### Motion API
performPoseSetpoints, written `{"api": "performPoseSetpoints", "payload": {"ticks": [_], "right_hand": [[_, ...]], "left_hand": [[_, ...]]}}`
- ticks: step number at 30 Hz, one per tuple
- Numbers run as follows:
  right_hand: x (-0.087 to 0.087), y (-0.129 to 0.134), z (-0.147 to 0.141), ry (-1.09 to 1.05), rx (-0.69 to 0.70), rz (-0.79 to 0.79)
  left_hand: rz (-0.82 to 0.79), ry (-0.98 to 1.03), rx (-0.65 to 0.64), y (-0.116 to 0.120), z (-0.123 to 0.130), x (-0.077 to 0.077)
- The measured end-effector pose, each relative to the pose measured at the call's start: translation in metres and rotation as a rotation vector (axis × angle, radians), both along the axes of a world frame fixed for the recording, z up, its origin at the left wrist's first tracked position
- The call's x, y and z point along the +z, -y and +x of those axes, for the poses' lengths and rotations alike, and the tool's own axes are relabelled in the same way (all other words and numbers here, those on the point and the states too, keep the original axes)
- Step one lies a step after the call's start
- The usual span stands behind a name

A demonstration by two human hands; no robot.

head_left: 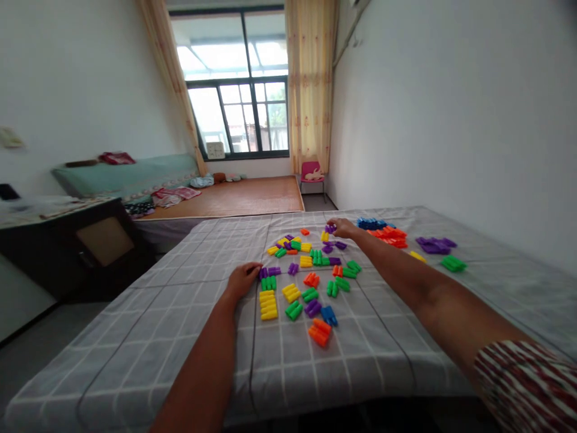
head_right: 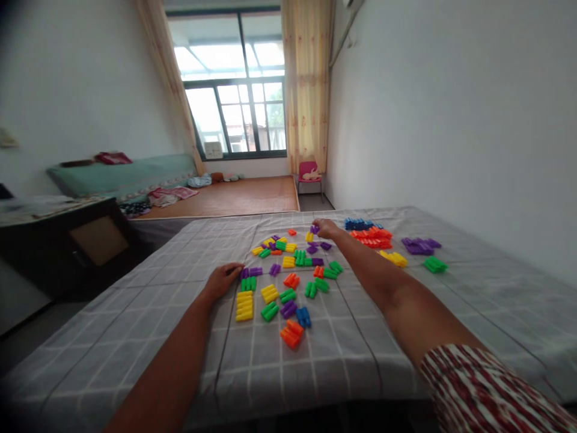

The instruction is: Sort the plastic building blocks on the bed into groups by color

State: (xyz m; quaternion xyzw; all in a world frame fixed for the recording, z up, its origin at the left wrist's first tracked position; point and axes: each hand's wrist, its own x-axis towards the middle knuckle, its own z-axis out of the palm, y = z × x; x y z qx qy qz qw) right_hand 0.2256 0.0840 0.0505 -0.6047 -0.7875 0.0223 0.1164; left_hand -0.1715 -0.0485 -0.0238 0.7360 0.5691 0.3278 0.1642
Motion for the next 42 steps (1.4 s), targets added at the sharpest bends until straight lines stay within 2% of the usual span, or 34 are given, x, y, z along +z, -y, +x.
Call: {"api": "performPoseSetpoints", "payload": {"ticks": [4,8,11,14,17,19,23,27,31,34,36,38,40,42], "right_hand": [[0.019,0.027,0.066,-0.083,-0.028,0.031],[0.022,0.065,0.154,-0.130,-0.116,0.053],[0.016,0.097,0.226,-0.096,-0.248,0.091],[0.007,0.123,0.293,-0.054,-0.379,0.054],[-0.005,0.138,0.345,-0.019,-0.428,0.029],[-0.013,0.139,0.370,-0.005,-0.444,0.021],[-0.031,0.128,0.397,-0.002,-0.431,0.014],[-0.044,0.113,0.405,-0.056,-0.316,0.056],[-0.059,0.104,0.408,-0.142,-0.202,0.102],[-0.081,0.105,0.413,-0.247,-0.231,0.176],[-0.096,0.108,0.419,-0.353,-0.308,0.221],[-0.108,0.112,0.426,-0.451,-0.414,0.261],[-0.115,0.115,0.430,-0.503,-0.502,0.294],[-0.114,0.118,0.432,-0.510,-0.530,0.347]], "left_hand": [[-0.015,-0.031,-0.002,-0.001,-0.002,0.006],[-0.035,-0.047,-0.006,-0.004,-0.004,0.011],[-0.042,-0.086,0.002,-0.006,-0.004,0.013],[-0.038,-0.138,0.034,-0.008,-0.004,0.013],[-0.063,-0.182,0.051,-0.011,-0.002,0.017],[-0.108,-0.213,0.033,-0.014,-0.001,0.023],[-0.196,-0.293,0.002,-0.012,-0.002,0.046],[-0.181,-0.335,0.104,0.007,-0.005,0.068],[-0.157,-0.330,0.269,0.040,-0.009,0.070],[-0.140,-0.318,0.313,0.065,0.000,0.065],[-0.133,-0.301,0.301,0.075,0.018,0.065],[-0.112,-0.288,0.297,0.075,0.048,0.068],[-0.067,-0.291,0.268,0.067,0.089,0.073],[-0.016,-0.309,0.167,0.054,0.138,0.077]]}}
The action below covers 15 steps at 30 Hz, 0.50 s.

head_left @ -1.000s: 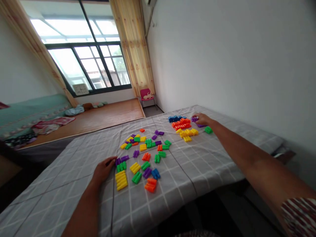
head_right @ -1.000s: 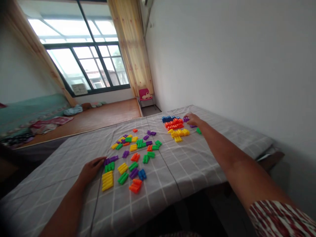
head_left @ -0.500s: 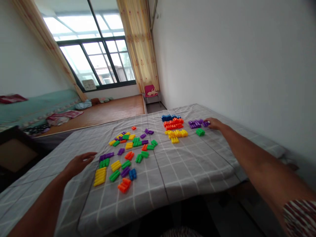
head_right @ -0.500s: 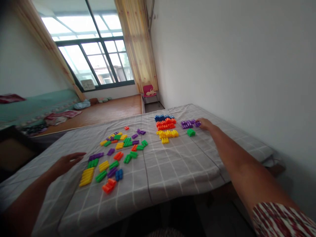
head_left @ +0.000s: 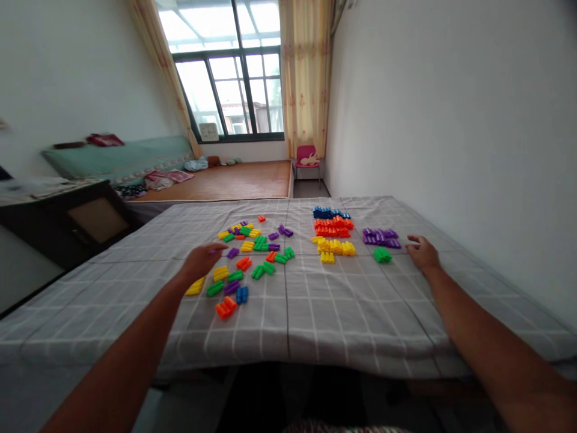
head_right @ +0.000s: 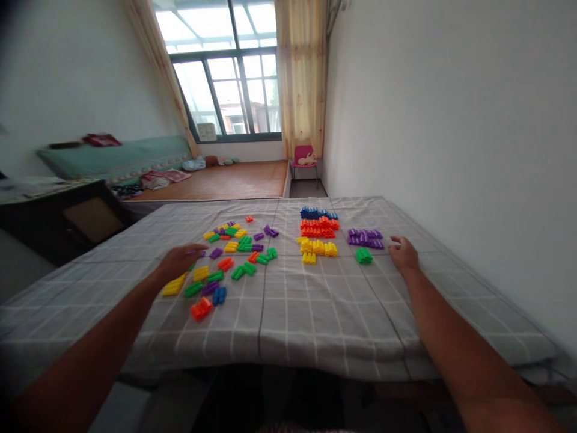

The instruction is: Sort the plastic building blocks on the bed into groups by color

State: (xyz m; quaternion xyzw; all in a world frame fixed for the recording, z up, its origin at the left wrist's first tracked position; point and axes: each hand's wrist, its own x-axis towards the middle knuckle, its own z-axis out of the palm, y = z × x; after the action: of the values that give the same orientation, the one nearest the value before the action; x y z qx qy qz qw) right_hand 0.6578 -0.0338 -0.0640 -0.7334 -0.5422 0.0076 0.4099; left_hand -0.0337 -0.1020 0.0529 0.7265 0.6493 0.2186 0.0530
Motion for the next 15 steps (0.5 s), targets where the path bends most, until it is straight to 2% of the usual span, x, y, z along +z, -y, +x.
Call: {"api": "performPoseSetpoints", "payload": {"ticks": [3,4,5,8,10,12,13,15], "right_hand": [[0.012,0.003,-0.008,0.054,-0.038,0.141],[0.019,0.005,-0.016,0.077,-0.043,0.202],[0.029,0.007,-0.026,0.101,-0.032,0.256],[0.064,0.009,-0.079,0.185,0.157,0.302],[0.087,0.006,-0.130,0.258,0.383,0.212],[0.103,0.000,-0.184,0.433,0.597,0.093],[0.109,-0.005,-0.211,0.532,0.670,0.021],[0.114,-0.014,-0.257,0.704,0.725,-0.133]], "left_hand": [[0.080,-0.008,-0.277,-0.018,0.077,-0.003],[0.078,-0.031,-0.391,-0.021,0.100,-0.006],[0.070,-0.043,-0.451,-0.022,0.120,-0.010],[0.038,-0.083,-0.606,-0.016,0.163,-0.021],[0.022,-0.109,-0.680,-0.008,0.174,-0.024],[0.021,-0.125,-0.723,0.001,0.174,-0.023],[0.027,-0.127,-0.734,0.006,0.170,-0.022],[0.048,-0.115,-0.730,0.014,0.155,-0.019]]}}
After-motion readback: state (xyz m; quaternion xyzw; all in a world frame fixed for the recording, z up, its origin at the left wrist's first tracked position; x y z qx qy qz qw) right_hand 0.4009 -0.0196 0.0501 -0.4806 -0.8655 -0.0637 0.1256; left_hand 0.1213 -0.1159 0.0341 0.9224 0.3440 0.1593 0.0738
